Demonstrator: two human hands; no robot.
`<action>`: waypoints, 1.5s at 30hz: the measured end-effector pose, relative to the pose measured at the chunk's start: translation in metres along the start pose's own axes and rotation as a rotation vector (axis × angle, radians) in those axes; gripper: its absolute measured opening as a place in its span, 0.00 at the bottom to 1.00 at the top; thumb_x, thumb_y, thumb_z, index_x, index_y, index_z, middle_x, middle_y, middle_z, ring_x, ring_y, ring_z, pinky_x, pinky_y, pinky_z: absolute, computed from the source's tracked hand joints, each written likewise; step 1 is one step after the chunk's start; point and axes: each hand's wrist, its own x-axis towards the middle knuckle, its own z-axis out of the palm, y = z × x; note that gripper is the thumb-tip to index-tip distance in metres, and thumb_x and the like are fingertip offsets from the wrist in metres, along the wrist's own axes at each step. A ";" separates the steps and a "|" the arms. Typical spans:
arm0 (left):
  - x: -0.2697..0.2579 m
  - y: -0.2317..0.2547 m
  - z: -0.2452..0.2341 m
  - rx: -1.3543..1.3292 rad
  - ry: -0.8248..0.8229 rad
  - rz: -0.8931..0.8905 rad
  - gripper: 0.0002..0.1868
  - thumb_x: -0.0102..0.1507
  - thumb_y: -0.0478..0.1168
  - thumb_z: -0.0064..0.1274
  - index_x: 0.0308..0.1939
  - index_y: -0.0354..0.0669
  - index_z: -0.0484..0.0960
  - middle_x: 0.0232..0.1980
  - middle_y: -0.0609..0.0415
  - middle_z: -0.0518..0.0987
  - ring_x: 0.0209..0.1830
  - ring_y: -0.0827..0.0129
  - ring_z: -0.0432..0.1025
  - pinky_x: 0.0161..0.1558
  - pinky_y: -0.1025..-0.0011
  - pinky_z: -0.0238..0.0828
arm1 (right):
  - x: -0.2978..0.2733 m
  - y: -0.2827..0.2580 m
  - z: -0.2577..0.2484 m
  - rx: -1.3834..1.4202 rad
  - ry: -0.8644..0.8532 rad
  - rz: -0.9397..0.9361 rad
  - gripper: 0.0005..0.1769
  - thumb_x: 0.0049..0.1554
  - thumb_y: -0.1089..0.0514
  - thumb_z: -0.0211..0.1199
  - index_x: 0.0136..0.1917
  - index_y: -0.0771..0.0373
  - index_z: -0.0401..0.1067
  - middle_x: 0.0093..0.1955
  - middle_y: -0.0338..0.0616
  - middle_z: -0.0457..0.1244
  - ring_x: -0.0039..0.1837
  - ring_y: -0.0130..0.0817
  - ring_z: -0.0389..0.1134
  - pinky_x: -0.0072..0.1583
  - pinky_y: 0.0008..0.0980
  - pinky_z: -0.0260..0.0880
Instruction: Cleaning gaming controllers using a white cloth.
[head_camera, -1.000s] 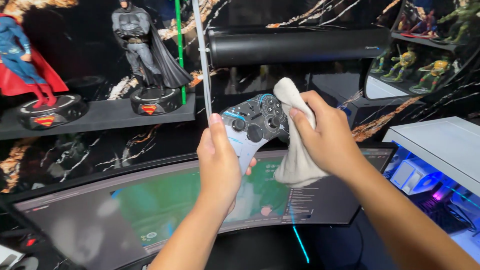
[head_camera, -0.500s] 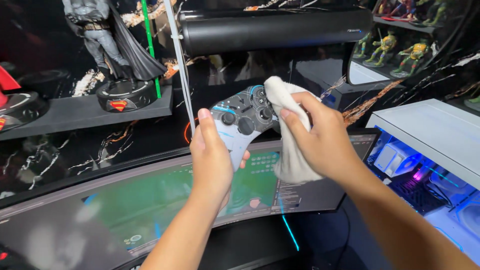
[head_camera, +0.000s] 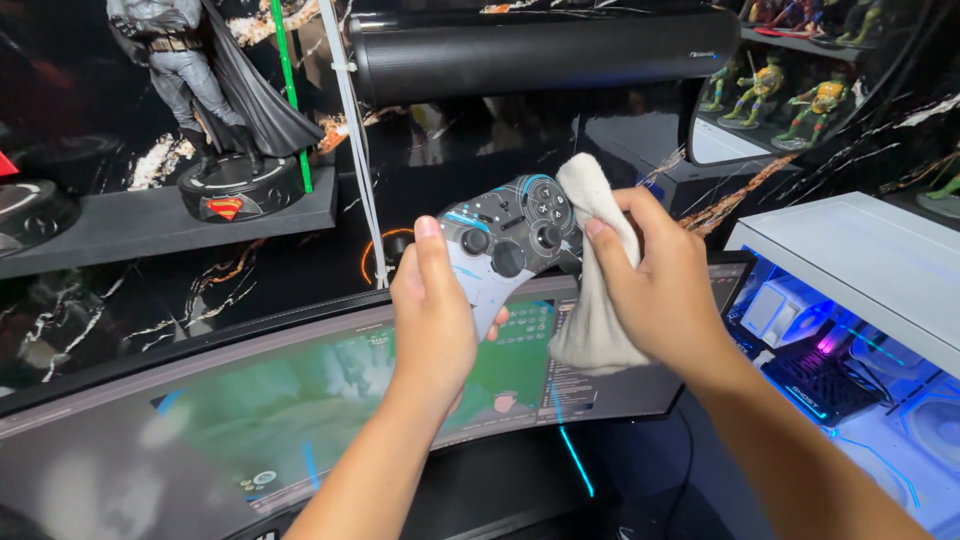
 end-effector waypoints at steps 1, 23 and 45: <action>0.000 0.000 0.000 -0.002 0.002 0.000 0.29 0.70 0.62 0.28 0.42 0.40 0.72 0.29 0.50 0.80 0.17 0.69 0.72 0.18 0.71 0.67 | -0.003 0.000 0.002 -0.001 -0.002 -0.002 0.11 0.62 0.55 0.61 0.56 0.62 0.74 0.36 0.46 0.69 0.35 0.29 0.68 0.40 0.31 0.66; -0.012 0.002 0.010 0.014 -0.044 0.026 0.29 0.69 0.63 0.30 0.40 0.38 0.70 0.28 0.50 0.79 0.17 0.70 0.73 0.17 0.72 0.67 | -0.018 -0.004 0.000 0.142 0.109 -0.073 0.10 0.65 0.56 0.60 0.52 0.66 0.70 0.40 0.44 0.68 0.44 0.25 0.67 0.48 0.29 0.68; -0.029 0.015 0.003 -0.085 -0.054 0.013 0.31 0.69 0.64 0.29 0.41 0.38 0.71 0.28 0.50 0.79 0.17 0.69 0.71 0.17 0.72 0.66 | -0.031 -0.022 -0.015 0.169 0.063 -0.272 0.10 0.66 0.57 0.60 0.52 0.67 0.68 0.45 0.46 0.69 0.50 0.28 0.70 0.52 0.31 0.69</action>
